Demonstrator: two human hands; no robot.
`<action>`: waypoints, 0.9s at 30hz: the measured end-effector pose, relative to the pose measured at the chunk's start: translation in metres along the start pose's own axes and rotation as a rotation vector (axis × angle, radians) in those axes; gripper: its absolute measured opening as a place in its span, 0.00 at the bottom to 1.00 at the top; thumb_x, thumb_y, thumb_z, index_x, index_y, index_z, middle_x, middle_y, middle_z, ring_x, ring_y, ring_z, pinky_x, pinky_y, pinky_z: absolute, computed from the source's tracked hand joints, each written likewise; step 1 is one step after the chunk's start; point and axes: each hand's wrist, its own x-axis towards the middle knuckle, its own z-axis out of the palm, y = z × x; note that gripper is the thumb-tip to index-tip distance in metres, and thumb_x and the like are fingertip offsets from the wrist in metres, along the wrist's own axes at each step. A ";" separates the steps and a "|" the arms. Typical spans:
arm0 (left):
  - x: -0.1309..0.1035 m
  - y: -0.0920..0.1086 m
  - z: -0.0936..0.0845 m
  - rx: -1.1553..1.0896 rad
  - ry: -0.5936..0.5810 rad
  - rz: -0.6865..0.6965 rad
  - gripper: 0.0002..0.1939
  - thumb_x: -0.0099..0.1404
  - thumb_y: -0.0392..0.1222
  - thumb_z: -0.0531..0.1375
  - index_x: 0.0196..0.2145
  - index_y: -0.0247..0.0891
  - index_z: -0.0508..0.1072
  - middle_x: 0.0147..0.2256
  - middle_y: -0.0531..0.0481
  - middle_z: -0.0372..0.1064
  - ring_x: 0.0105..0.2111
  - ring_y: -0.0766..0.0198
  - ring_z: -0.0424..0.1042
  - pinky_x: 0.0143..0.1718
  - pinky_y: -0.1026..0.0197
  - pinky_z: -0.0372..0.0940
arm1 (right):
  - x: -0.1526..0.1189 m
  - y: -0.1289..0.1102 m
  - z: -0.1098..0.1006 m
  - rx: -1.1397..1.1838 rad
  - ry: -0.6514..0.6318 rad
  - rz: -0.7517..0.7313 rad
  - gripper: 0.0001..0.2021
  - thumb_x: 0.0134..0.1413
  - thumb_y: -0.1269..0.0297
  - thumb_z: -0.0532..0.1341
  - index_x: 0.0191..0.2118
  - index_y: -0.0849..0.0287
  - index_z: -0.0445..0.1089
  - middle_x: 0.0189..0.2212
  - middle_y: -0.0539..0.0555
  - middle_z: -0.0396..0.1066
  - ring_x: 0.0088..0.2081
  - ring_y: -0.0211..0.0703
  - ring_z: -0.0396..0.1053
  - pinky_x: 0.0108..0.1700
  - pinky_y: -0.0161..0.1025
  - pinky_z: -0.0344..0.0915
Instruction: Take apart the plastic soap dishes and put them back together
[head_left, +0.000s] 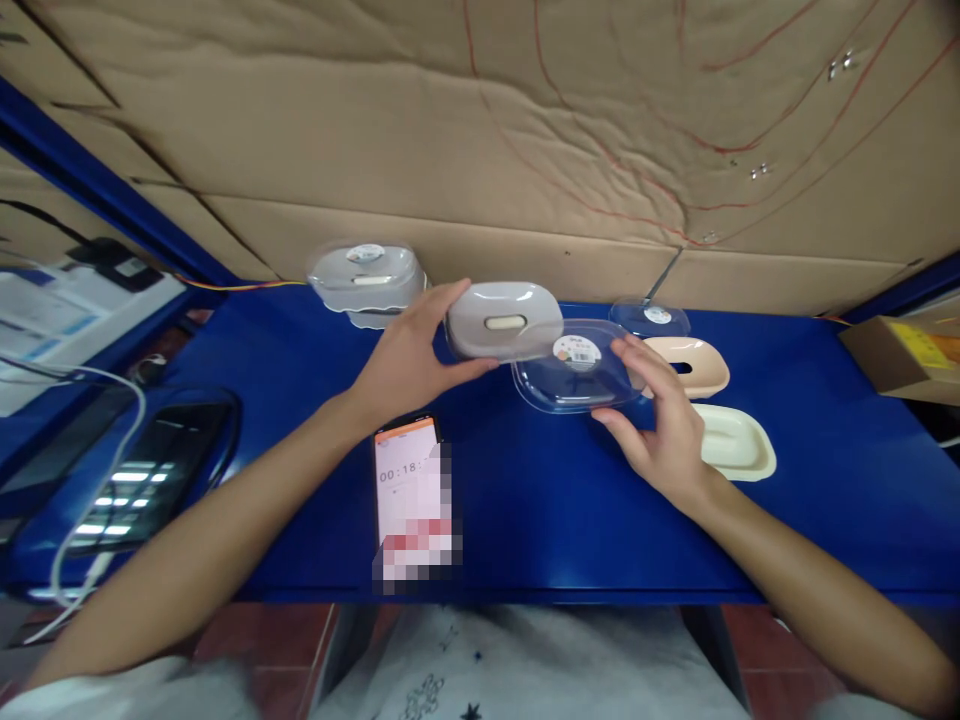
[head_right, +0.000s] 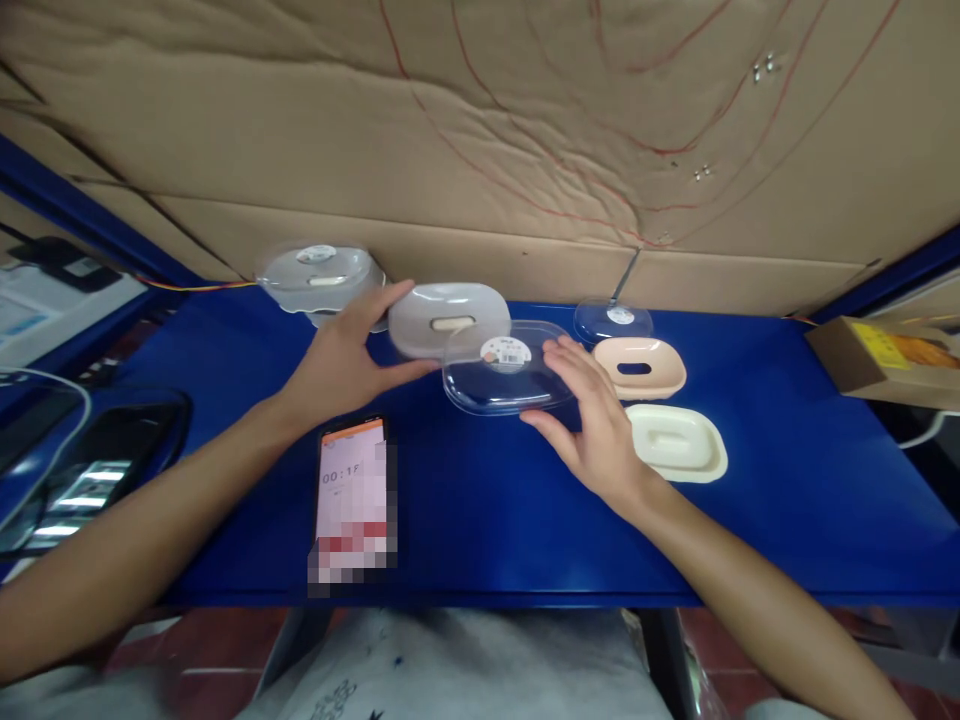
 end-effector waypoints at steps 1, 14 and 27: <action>-0.008 0.010 -0.001 -0.014 -0.010 0.011 0.46 0.62 0.56 0.76 0.71 0.46 0.65 0.69 0.42 0.69 0.66 0.43 0.71 0.70 0.41 0.64 | 0.001 -0.001 -0.001 -0.001 0.027 -0.012 0.37 0.65 0.63 0.72 0.74 0.47 0.59 0.67 0.60 0.72 0.71 0.61 0.66 0.72 0.65 0.66; -0.054 0.054 0.012 -0.267 -0.077 0.032 0.53 0.64 0.58 0.75 0.77 0.52 0.54 0.72 0.42 0.64 0.69 0.43 0.69 0.70 0.41 0.67 | -0.007 -0.023 0.000 -0.085 -0.263 -0.069 0.41 0.68 0.50 0.68 0.78 0.42 0.50 0.69 0.60 0.68 0.71 0.69 0.64 0.71 0.70 0.64; -0.061 0.039 0.022 -0.358 -0.261 0.171 0.55 0.62 0.50 0.78 0.76 0.48 0.52 0.76 0.32 0.53 0.74 0.39 0.59 0.71 0.36 0.63 | -0.022 -0.009 -0.004 -0.136 -0.269 -0.169 0.39 0.67 0.55 0.68 0.77 0.41 0.50 0.63 0.59 0.73 0.64 0.65 0.70 0.63 0.64 0.67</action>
